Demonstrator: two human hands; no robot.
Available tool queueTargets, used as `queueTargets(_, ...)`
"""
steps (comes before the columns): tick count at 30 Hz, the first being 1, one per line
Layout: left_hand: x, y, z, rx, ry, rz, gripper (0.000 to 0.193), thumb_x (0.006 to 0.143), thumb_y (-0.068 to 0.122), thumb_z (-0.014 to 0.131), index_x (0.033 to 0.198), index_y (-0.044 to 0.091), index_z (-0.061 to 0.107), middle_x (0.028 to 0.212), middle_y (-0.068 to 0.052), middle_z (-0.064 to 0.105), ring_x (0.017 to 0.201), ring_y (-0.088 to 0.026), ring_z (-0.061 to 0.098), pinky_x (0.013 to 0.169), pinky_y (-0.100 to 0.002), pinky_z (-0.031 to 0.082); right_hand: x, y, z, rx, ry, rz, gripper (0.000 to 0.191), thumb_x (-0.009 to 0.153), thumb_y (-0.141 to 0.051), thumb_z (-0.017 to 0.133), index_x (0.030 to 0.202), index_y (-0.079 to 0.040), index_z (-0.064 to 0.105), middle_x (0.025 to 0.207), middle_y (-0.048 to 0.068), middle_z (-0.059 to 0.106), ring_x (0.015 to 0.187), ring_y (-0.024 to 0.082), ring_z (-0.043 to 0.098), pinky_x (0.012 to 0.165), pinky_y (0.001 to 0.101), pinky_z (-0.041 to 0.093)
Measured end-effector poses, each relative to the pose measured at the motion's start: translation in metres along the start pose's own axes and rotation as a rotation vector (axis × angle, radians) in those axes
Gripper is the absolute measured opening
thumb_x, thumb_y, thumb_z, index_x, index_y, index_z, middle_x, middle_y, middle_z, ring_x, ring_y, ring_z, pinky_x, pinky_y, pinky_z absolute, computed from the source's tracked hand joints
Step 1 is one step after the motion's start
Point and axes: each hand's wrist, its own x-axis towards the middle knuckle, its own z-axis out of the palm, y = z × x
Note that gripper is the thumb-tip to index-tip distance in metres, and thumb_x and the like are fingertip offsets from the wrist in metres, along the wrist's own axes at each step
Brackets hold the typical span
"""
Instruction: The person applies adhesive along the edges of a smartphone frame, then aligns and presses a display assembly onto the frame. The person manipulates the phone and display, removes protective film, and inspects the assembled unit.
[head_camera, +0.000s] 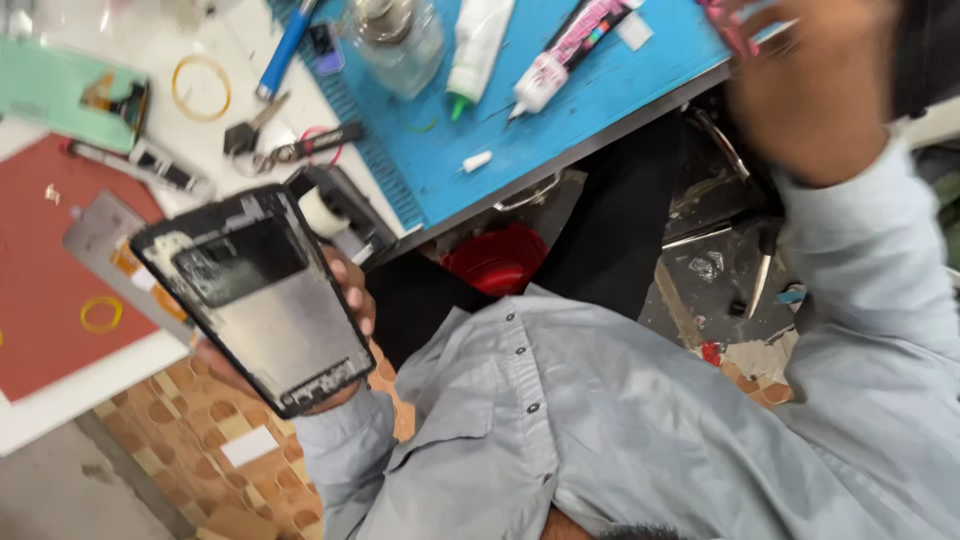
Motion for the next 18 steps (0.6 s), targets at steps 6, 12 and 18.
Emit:
queueTargets(6, -0.02, 0.007, -0.008, 0.024, 0.039, 0.055, 0.101, 0.091, 0.077, 0.057, 0.153, 0.0, 0.036, 0.123, -0.025, 0.051, 0.1, -0.032, 0.055, 0.077, -0.041, 0.055, 0.04, -0.046, 0.044, -0.282, -0.239, -0.505, 0.033, 0.098, -0.002, 0.07, 0.13, -0.004, 0.063, 0.115, 0.012, 0.066, 0.102, 0.027, 0.066, 0.084, 0.037, 0.055)
queueTargets(12, -0.019, 0.004, -0.015, -0.026, 0.015, 0.072, 0.1, 0.093, 0.076, 0.057, 0.153, -0.002, 0.036, 0.123, -0.025, 0.051, 0.099, -0.032, 0.055, 0.076, -0.041, 0.055, 0.05, -0.031, 0.038, -0.299, -0.287, -0.546, 0.028, 0.103, -0.016, 0.074, 0.124, -0.001, 0.064, 0.111, 0.013, 0.068, 0.1, 0.029, 0.068, 0.081, 0.0401, 0.054)
queueTargets(18, -0.011, 0.004, -0.019, -0.011, 0.023, 0.046, 0.1, 0.092, 0.074, 0.059, 0.154, 0.0, 0.034, 0.127, -0.027, 0.051, 0.101, -0.032, 0.055, 0.074, -0.041, 0.054, 0.027, -0.012, -0.003, -0.337, -0.304, -0.289, 0.017, 0.113, -0.015, 0.07, 0.12, 0.001, 0.066, 0.099, 0.016, 0.067, 0.086, 0.03, 0.067, 0.081, 0.0425, 0.054)
